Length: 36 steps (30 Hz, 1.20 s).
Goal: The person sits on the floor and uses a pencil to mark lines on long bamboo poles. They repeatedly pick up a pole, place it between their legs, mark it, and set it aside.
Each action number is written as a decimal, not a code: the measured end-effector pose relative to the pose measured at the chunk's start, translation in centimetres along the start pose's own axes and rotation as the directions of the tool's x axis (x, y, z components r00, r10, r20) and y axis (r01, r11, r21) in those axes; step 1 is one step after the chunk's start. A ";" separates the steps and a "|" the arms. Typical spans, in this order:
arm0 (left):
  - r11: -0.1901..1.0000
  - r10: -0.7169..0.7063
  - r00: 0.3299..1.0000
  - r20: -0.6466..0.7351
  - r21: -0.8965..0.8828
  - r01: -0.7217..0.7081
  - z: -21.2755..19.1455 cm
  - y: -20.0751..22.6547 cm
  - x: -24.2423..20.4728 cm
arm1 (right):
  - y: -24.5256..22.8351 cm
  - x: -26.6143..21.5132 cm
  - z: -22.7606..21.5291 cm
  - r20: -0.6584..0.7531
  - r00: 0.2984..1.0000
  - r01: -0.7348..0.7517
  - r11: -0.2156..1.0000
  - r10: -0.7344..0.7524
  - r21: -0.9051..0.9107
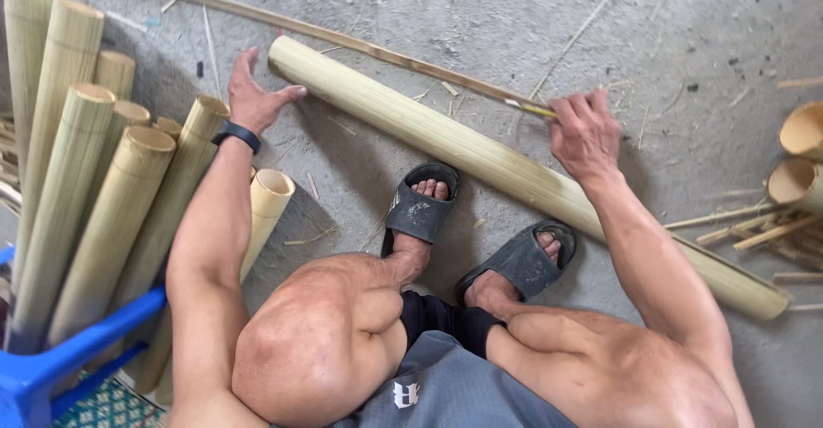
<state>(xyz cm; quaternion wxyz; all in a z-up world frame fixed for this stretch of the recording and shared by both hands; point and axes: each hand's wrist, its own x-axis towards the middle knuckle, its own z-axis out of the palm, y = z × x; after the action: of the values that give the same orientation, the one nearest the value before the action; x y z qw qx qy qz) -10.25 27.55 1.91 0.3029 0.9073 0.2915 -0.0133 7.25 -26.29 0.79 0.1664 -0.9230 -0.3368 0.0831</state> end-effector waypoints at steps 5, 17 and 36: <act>0.894 -0.128 0.976 0.176 -0.406 0.190 1.9 -3.7 1.1 | 9.8 -7.1 -6.2 0.624 0.548 -0.569 0.795 0.557 -0.210; 0.823 -0.133 0.991 0.035 -0.553 0.130 3.8 -1.1 3.4 | 5.2 -19.2 -7.5 0.190 0.872 -0.483 0.857 0.451 0.180; 0.814 -0.167 0.985 -0.045 -0.570 0.112 4.5 -0.4 4.7 | 12.0 -30.4 -6.0 0.227 0.801 -0.586 0.803 0.553 0.110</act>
<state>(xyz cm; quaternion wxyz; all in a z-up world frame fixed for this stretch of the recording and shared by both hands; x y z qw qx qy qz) -5.87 27.75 -2.94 0.5421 0.7528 0.3616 0.0934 -7.12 -56.17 3.27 0.1822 -0.9515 -0.0481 0.2432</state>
